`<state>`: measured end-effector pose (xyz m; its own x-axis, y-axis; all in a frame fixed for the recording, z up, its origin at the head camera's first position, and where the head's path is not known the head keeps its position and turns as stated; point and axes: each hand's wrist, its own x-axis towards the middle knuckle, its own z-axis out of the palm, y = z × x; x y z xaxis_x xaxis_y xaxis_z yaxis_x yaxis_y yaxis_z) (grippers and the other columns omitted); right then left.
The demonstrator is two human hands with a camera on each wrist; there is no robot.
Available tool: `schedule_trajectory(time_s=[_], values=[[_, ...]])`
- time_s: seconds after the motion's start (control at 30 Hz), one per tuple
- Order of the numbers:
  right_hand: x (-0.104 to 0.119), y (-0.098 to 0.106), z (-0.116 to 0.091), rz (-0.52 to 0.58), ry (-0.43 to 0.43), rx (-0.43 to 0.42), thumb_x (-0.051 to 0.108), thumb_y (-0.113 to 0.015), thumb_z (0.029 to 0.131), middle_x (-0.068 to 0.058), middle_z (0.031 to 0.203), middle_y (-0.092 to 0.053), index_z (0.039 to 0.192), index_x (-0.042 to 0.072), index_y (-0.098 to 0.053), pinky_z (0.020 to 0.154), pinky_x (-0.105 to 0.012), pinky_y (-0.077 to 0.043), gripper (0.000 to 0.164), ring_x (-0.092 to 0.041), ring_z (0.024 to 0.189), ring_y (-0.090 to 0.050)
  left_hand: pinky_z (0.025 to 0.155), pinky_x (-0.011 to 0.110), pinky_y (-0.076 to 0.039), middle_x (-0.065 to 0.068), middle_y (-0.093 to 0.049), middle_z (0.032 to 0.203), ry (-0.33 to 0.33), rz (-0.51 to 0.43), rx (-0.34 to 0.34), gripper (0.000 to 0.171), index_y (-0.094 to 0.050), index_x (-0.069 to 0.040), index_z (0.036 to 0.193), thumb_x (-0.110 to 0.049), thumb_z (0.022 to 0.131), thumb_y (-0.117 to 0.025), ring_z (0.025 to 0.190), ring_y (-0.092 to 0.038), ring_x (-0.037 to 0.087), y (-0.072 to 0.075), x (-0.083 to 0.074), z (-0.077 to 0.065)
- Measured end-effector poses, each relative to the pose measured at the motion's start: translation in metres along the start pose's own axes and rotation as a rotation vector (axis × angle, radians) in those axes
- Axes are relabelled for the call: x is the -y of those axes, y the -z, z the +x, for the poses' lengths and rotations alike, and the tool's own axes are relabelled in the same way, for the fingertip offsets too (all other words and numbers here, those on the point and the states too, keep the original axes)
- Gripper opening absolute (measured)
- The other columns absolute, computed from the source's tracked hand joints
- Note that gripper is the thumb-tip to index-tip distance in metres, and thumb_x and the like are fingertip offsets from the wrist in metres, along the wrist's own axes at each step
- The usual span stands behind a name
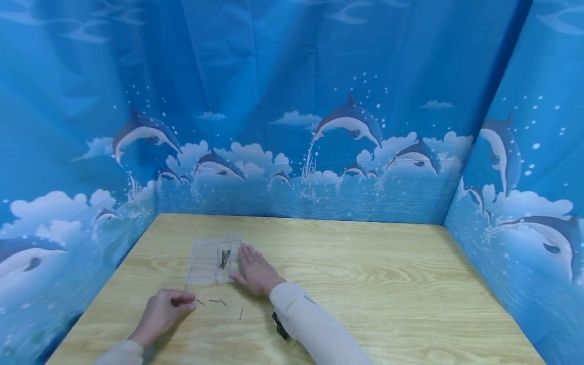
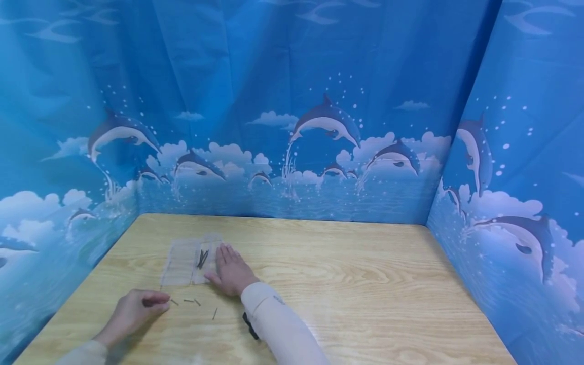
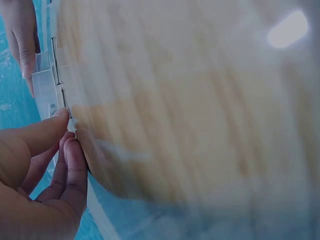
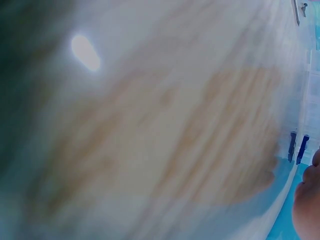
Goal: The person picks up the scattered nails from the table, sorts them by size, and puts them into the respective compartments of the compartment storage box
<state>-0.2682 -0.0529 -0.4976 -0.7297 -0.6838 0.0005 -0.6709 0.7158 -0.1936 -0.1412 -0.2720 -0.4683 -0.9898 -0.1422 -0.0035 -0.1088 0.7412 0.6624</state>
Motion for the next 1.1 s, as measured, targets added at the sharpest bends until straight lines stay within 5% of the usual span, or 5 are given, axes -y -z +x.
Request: schedule_trajectory(time_s=[0.53,1.1], values=[[0.002,0.004,-0.002,0.002,-0.004,0.004,0.054,-0.022,0.101,-0.011,0.16,-0.007,0.152,0.004,-0.01,0.118,-0.032,-0.009,0.073,-0.024,0.147,-0.007,0.079,0.043,-0.052,0.009,-0.073,0.088,-0.038,0.027,0.007,0.011,-0.074,-0.009,0.084,-0.011,0.075,-0.078,0.082,-0.066,0.021,-0.006,0.004,0.012],[0.002,0.004,-0.002,0.001,-0.003,-0.001,0.056,-0.023,0.101,-0.012,0.16,-0.007,0.152,0.004,-0.011,0.118,-0.032,-0.009,0.074,-0.023,0.147,-0.006,0.073,0.038,-0.052,0.001,-0.07,0.08,-0.053,0.071,0.061,0.005,-0.071,-0.011,0.08,-0.008,0.078,-0.075,0.074,-0.062,0.014,-0.005,0.005,0.016]])
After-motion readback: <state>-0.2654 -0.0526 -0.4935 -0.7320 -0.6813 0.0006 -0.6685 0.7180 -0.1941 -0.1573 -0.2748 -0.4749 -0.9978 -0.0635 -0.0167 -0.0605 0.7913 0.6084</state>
